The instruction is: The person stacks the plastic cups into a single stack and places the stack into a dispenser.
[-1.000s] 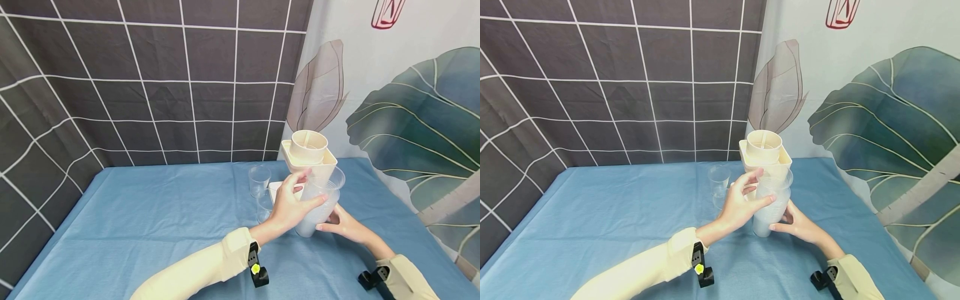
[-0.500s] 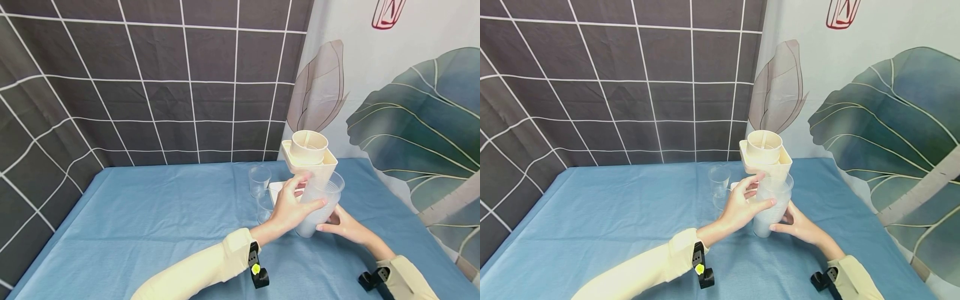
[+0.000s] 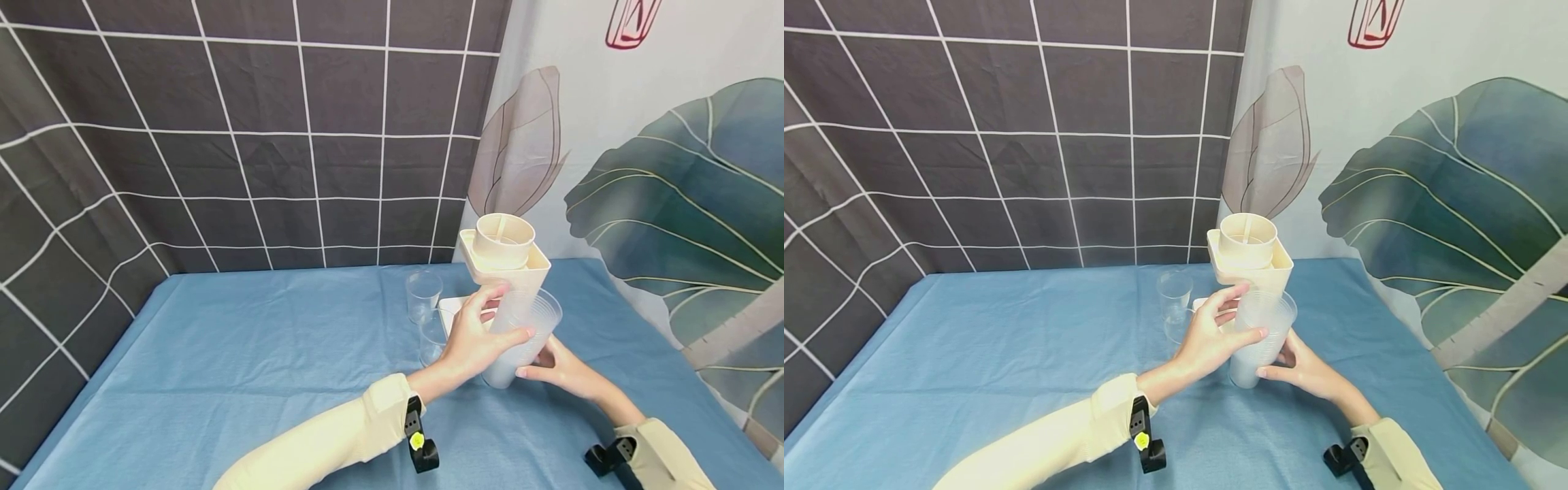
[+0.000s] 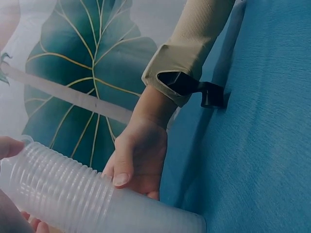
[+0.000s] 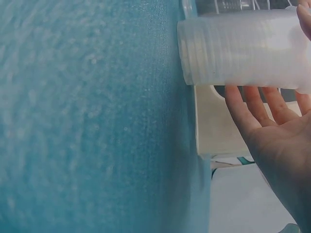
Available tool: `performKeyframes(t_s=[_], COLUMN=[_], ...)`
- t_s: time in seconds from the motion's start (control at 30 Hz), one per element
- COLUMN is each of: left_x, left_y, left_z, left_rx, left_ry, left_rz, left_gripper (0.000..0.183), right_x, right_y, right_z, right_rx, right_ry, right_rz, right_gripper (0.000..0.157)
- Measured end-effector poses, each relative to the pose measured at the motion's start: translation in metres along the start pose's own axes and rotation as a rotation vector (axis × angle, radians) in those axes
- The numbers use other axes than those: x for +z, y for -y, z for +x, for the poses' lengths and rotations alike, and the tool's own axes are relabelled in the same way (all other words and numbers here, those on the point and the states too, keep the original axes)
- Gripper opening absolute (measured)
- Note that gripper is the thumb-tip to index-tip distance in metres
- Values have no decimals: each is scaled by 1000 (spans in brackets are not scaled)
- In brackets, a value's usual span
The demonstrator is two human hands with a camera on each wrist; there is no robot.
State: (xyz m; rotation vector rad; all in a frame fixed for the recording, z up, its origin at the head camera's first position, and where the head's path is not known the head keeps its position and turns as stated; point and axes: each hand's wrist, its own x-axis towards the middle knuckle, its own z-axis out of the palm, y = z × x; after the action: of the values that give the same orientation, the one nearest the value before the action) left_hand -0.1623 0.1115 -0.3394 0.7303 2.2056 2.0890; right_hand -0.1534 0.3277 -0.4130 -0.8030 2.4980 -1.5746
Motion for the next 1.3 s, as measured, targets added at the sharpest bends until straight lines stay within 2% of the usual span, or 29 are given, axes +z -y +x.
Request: performKeyframes(t_s=[0.23, 0.93, 1.3], left_x=[-1, 0, 1], left_y=[2, 5, 7], left_z=[0, 0, -1], left_rx=[7, -7, -5], left_ry=[9, 0, -4], left_rz=[3, -16, -11], left_gripper=[68, 63, 63], right_x=[0, -1, -2], right_y=[-1, -1, -1], right_z=[0, 1, 0], right_rx=[-9, -35, -12], right_ry=[6, 15, 15], right_rz=[10, 3, 7], right_gripper=[86, 85, 85])
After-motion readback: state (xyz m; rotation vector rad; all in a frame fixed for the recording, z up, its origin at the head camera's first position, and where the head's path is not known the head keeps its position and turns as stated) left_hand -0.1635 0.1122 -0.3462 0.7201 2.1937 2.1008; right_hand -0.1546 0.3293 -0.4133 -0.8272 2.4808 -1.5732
